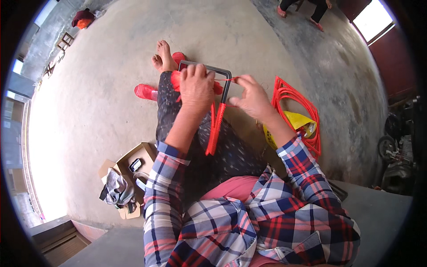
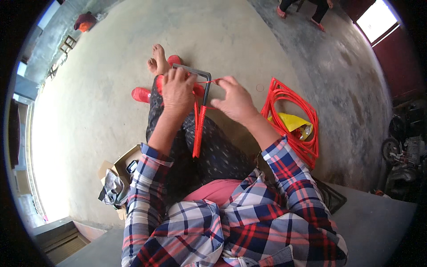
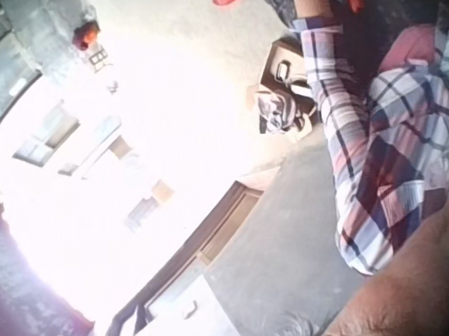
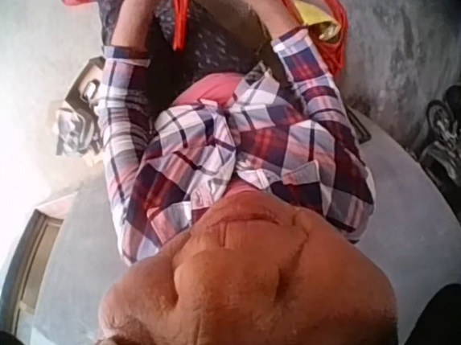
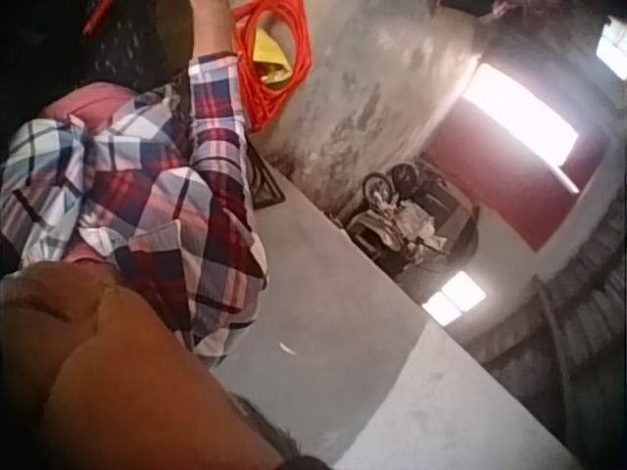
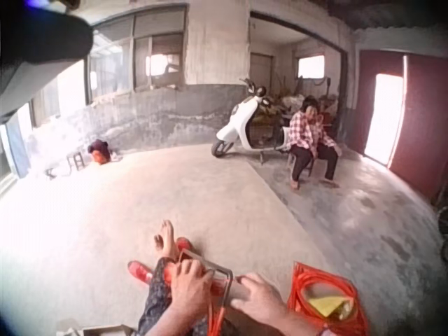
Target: Wrapping a red plastic string around a black rectangular metal frame.
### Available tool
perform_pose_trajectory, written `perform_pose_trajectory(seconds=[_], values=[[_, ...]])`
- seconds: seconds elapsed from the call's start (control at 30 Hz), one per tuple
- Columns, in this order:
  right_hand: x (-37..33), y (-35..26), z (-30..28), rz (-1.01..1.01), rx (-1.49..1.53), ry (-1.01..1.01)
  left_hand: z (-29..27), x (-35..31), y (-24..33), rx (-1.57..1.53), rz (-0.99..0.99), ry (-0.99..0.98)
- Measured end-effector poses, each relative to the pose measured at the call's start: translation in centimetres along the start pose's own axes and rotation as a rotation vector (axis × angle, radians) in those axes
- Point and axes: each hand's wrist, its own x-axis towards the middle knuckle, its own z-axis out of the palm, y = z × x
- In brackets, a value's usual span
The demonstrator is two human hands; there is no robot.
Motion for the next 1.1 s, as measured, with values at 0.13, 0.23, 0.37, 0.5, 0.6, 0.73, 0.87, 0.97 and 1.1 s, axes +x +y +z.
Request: perform_pose_trajectory(seconds=[0.13,0.23,0.37,0.5,0.6,0.73,0.87,0.97,1.1], values=[[-0.3,0.0,0.9,0.004,-0.156,0.013,1.5,-0.5,2.0,-0.628,-0.331,-0.222],[-1.1,1.1,0.0,-0.134,-0.172,0.139,0.1,-2.2,2.4,-0.557,-0.175,0.096],[-3.9,-0.2,-4.7,-0.288,-0.026,0.160,-1.2,-4.4,2.4,-0.641,-0.217,0.155],[-7.2,-3.7,-6.3,-0.396,0.090,-0.169,-0.9,-6.5,3.5,-0.989,-0.331,-0.150],[-8.8,-5.6,-5.5,-0.461,0.346,-0.334,-0.8,-6.6,3.7,-0.931,-0.499,-0.285],[-9.7,-8.6,-4.2,-0.449,1.014,-0.780,-0.1,-6.9,3.7,-0.925,-0.452,-0.209],[-11.5,-10.6,-2.9,-0.373,1.094,-0.937,-0.5,-6.7,4.4,-0.949,-0.497,-0.282],[-12.1,-12.5,-3.1,-0.338,1.081,-1.007,0.9,-6.7,4.5,-0.944,-0.453,-0.275],[-11.4,-13.7,-5.0,-0.285,1.216,-0.918,1.7,-6.6,4.4,-0.905,-0.467,-0.335]])
